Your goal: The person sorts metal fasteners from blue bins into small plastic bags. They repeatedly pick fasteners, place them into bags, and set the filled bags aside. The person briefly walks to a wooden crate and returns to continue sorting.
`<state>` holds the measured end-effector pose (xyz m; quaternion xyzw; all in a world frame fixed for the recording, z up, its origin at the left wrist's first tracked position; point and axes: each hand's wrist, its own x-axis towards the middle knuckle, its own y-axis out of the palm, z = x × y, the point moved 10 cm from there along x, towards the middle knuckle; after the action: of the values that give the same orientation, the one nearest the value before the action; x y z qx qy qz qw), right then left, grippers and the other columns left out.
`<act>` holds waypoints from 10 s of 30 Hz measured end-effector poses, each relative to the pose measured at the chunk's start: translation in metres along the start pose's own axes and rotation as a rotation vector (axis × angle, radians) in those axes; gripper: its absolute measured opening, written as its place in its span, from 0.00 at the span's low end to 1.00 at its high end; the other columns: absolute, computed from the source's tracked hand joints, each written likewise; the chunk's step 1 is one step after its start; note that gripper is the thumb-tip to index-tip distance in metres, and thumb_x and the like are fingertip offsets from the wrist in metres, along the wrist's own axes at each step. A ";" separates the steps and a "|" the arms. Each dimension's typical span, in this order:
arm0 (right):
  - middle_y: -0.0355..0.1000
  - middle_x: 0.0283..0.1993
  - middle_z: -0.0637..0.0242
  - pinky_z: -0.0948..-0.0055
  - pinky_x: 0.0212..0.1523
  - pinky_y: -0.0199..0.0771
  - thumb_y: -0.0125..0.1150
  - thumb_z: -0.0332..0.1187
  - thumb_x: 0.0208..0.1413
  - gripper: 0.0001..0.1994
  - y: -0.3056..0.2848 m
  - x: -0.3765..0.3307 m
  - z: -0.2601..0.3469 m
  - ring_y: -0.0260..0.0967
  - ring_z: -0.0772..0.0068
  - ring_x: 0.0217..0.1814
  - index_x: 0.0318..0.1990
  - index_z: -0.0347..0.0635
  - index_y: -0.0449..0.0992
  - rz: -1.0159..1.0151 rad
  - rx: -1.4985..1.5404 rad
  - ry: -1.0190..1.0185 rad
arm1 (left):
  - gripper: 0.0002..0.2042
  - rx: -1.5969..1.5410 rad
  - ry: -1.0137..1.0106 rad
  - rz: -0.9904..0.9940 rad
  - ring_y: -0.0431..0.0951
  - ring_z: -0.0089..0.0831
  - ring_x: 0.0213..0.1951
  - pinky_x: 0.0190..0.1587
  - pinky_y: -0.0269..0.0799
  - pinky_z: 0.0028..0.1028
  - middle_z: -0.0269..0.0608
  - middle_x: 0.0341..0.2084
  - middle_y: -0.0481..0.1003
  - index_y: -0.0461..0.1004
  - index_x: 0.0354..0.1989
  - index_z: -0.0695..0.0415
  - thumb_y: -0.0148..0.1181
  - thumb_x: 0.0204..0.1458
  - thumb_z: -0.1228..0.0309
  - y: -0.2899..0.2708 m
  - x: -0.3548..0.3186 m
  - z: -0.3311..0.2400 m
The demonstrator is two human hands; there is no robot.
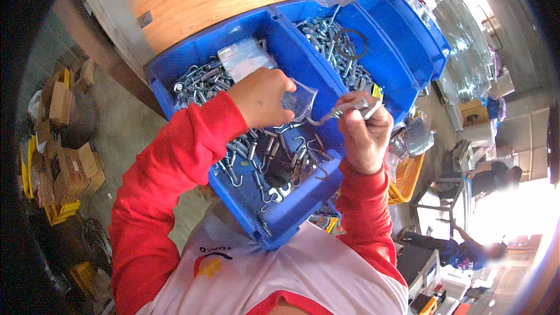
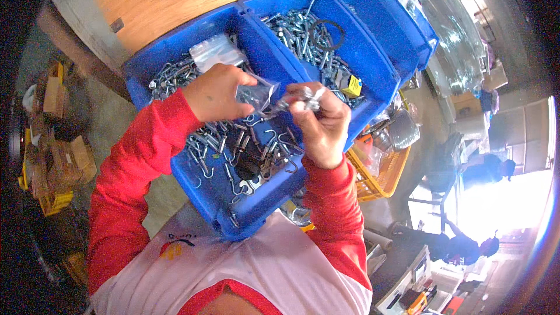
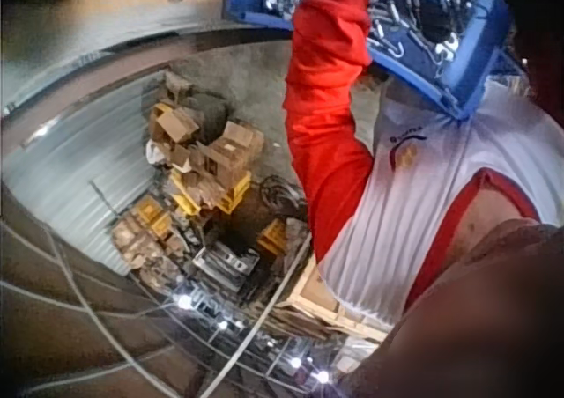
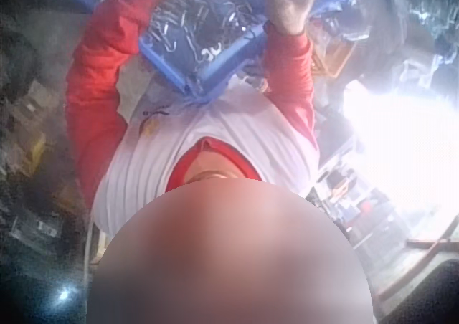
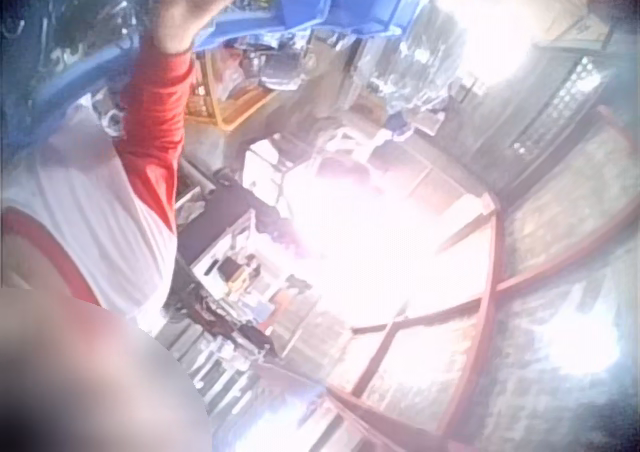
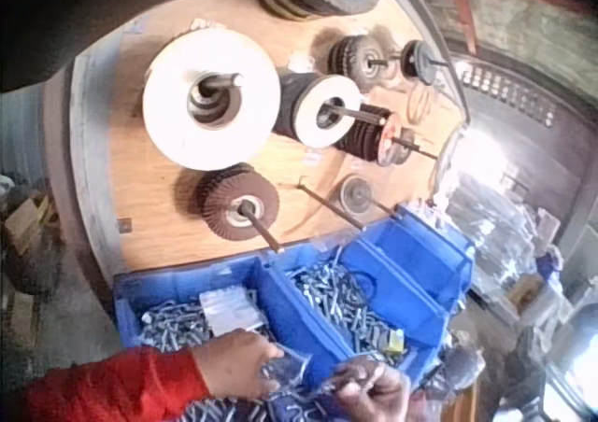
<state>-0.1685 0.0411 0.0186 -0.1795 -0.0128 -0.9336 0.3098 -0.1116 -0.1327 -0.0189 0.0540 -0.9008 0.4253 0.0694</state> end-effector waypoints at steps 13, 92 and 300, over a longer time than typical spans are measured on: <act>0.69 0.36 0.69 0.73 0.41 0.65 0.55 0.36 0.71 0.09 0.028 0.011 -0.010 0.62 0.78 0.37 0.43 0.39 0.71 0.063 0.006 -0.101 | 0.22 -0.128 -0.071 0.188 0.85 0.45 0.37 0.46 0.78 0.38 0.58 0.34 0.82 0.81 0.47 0.63 0.65 0.39 0.71 0.019 -0.005 -0.004; 0.78 0.32 0.44 0.51 0.38 0.75 0.66 0.35 0.44 0.15 -0.070 -0.009 -0.229 0.78 0.49 0.35 0.36 0.31 0.80 0.950 -0.546 0.300 | 0.13 -0.064 -0.179 0.263 0.81 0.53 0.30 0.35 0.76 0.38 0.60 0.32 0.80 0.81 0.41 0.68 0.57 0.47 0.81 0.054 0.040 -0.066; 0.71 0.38 0.65 0.51 0.56 0.57 0.66 0.36 0.51 0.07 -0.069 -0.050 -0.019 0.65 0.55 0.52 0.32 0.46 0.76 0.129 -0.329 -0.499 | 0.06 0.169 0.241 0.154 0.77 0.55 0.27 0.33 0.72 0.47 0.51 0.24 0.77 0.80 0.29 0.60 0.63 0.54 0.72 0.060 0.018 -0.146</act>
<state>-0.1776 0.1234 -0.0102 -0.4515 0.0743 -0.8287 0.3223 -0.1273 0.0172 0.0301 -0.0607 -0.8485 0.5069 0.1394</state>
